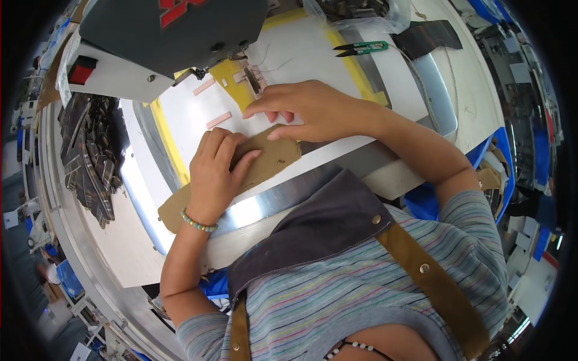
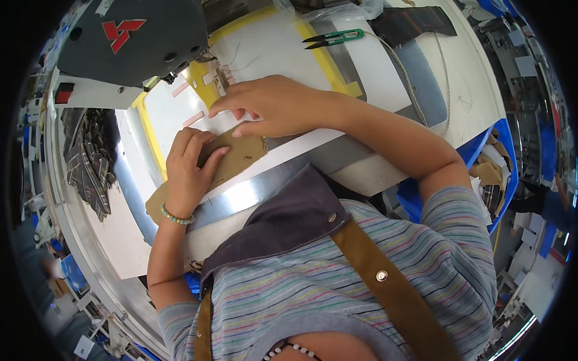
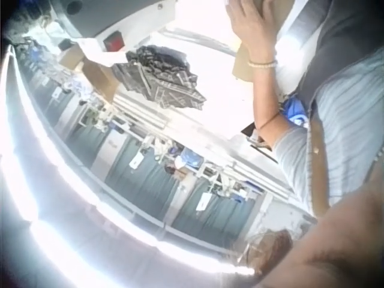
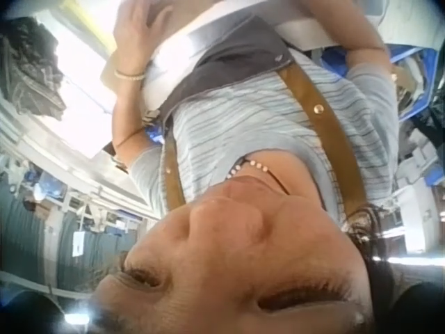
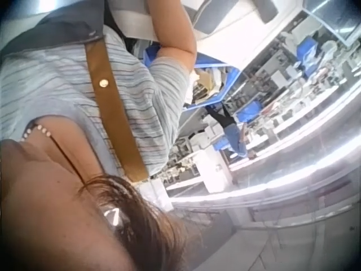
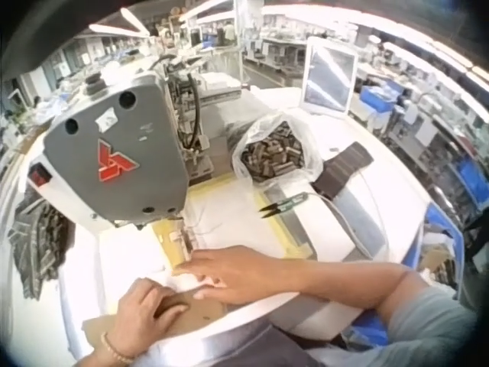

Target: Sewing patterned fabric strips onto base materials using an industrial sewing machine.

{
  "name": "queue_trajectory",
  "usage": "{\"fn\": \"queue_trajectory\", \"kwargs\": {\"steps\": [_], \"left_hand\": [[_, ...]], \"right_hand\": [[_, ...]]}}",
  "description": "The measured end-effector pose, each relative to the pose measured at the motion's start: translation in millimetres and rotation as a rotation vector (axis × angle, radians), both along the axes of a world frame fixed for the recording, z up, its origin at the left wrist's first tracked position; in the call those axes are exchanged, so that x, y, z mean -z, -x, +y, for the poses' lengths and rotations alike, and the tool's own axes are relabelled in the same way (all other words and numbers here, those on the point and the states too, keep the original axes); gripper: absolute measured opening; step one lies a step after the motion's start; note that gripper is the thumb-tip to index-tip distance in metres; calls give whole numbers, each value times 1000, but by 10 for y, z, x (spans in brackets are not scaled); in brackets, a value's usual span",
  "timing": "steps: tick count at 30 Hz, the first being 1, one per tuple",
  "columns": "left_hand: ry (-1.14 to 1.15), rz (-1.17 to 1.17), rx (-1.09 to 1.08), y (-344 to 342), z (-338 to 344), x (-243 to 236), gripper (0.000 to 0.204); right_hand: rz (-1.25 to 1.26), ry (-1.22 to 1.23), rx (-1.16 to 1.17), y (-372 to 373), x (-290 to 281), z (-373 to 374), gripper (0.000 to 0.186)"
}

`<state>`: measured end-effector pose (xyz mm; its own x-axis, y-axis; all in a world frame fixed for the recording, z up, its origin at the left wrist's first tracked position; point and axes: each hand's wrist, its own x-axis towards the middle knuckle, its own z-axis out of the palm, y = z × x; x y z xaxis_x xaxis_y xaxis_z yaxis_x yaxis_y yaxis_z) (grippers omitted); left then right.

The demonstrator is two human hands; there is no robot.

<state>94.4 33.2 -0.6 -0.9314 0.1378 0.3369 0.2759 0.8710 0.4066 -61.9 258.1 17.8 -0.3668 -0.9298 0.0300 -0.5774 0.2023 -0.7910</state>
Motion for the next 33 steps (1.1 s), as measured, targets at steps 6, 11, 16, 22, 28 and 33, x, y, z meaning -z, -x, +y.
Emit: {"fn": "queue_trajectory", "kwargs": {"steps": [6,11,16,22,28,33], "left_hand": [[-46,47,49,23,-13,-30,29],[-12,115,102,31,-2,-33,30],[6,133,128,26,2,-7,32],[17,119,124,27,4,-13,35],[16,152,135,43,8,-47,32],[0,172,159,48,11,-34,29]], "right_hand": [[233,69,-55,25,139,53,32],[260,149,-61,-3,147,38,26],[188,132,-85,10,130,46,18],[141,98,-75,22,153,27,15],[113,144,-84,29,154,35,15],[114,125,-9,51,111,33,17]]}}
